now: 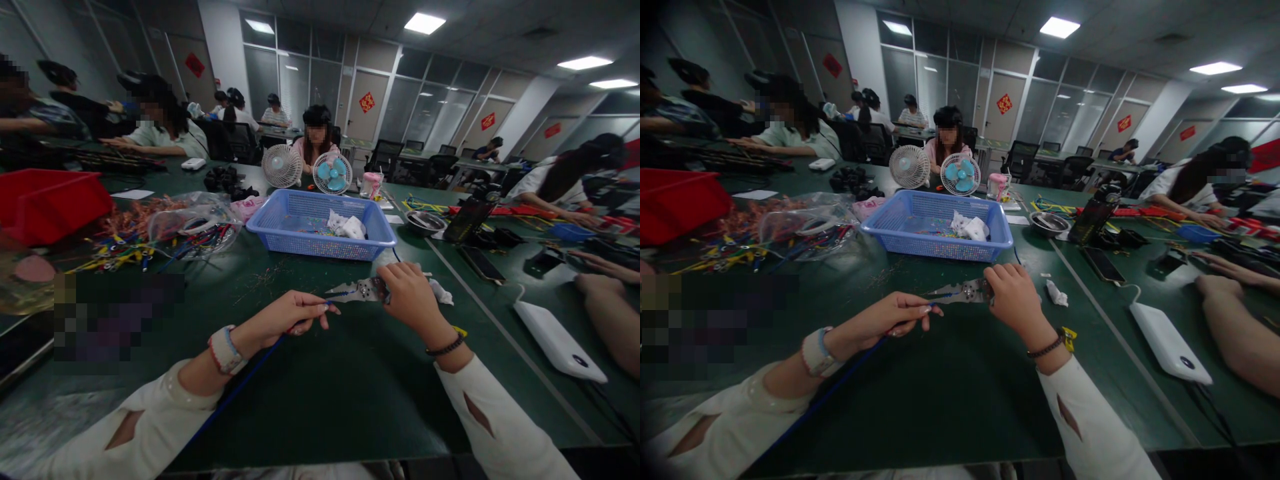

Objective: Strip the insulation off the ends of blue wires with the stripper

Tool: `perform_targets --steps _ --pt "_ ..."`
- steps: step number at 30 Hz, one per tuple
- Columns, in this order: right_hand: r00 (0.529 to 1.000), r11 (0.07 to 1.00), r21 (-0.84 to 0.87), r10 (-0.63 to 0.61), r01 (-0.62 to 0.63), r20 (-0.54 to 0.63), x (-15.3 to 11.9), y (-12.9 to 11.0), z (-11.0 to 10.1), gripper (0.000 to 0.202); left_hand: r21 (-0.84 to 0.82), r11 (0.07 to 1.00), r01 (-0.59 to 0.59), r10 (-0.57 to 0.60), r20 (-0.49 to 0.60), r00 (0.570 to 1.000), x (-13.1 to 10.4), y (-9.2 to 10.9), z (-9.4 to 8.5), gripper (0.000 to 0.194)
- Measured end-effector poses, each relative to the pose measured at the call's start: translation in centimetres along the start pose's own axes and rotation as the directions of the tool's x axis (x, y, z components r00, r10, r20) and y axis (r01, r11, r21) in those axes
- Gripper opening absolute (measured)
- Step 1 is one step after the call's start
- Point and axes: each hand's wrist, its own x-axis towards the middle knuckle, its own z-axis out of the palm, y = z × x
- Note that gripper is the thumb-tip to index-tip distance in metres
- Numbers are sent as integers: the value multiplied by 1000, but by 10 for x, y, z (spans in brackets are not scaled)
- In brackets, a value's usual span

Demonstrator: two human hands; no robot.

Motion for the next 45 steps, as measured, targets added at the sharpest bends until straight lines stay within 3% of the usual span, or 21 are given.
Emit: perform_targets --steps 9,18,23,28,38,45 --pt "1000 1000 2 6 -6 28 1 2 2 16 -21 1000 10 -11 -4 1000 -1 0 1 34" --pt "979 997 -48 44 -55 -200 -4 1 15 43 -159 986 38 -35 21 999 -1 0 6 37" --pt "988 999 2 34 -34 -151 -7 2 19 49 -197 979 50 -44 38 998 1 -5 6 31" --pt "993 999 36 5 -1 -122 -6 3 20 51 -265 963 48 -60 -36 998 1 -7 4 28" --pt "984 996 0 93 -94 -150 -7 -7 22 50 -338 941 33 -60 -67 996 0 -6 13 29" --pt "985 985 97 148 -140 -83 -1 -24 24 71 -381 924 -4 -33 -91 995 1 -7 16 31"
